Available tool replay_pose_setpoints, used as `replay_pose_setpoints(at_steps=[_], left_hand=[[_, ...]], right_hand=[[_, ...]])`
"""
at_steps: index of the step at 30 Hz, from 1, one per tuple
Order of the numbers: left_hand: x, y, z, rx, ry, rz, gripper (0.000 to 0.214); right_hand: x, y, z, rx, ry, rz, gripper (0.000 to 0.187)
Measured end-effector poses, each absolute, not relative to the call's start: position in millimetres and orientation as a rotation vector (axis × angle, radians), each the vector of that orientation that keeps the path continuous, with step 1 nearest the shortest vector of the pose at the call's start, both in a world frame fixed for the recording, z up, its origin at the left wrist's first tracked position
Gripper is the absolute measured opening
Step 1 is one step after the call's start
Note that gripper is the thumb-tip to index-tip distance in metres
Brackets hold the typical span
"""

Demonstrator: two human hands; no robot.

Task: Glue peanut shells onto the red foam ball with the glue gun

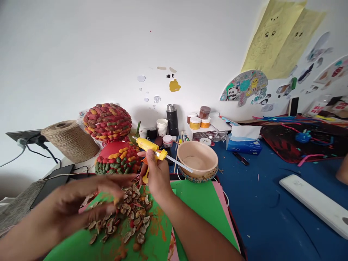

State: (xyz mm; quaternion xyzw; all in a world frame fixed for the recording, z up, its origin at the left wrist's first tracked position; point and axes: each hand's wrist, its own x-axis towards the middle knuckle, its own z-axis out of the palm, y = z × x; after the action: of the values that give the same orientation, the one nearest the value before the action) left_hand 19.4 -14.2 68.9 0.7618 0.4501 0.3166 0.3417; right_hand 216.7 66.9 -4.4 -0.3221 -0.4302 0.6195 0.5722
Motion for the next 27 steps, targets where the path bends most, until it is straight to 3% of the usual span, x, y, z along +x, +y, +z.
replay_pose_setpoints(at_steps=[3, 6, 17, 27], left_hand=[[7, 13, 64, 1.563, 1.310, 1.307, 0.027], [1, 37, 56, 1.261, 1.279, 1.492, 0.041], [0, 40, 55, 1.223, 1.298, 1.517, 0.049], [1, 39, 54, 1.238, 1.335, 1.508, 0.053]], right_hand=[[217, 66, -3, -0.748, -1.027, 1.438, 0.089], [216, 62, -3, -0.732, -1.076, 1.422, 0.088], [209, 49, -18, -0.675, -1.255, 1.424, 0.084], [207, 45, -18, -0.800, -1.349, 1.368, 0.093]])
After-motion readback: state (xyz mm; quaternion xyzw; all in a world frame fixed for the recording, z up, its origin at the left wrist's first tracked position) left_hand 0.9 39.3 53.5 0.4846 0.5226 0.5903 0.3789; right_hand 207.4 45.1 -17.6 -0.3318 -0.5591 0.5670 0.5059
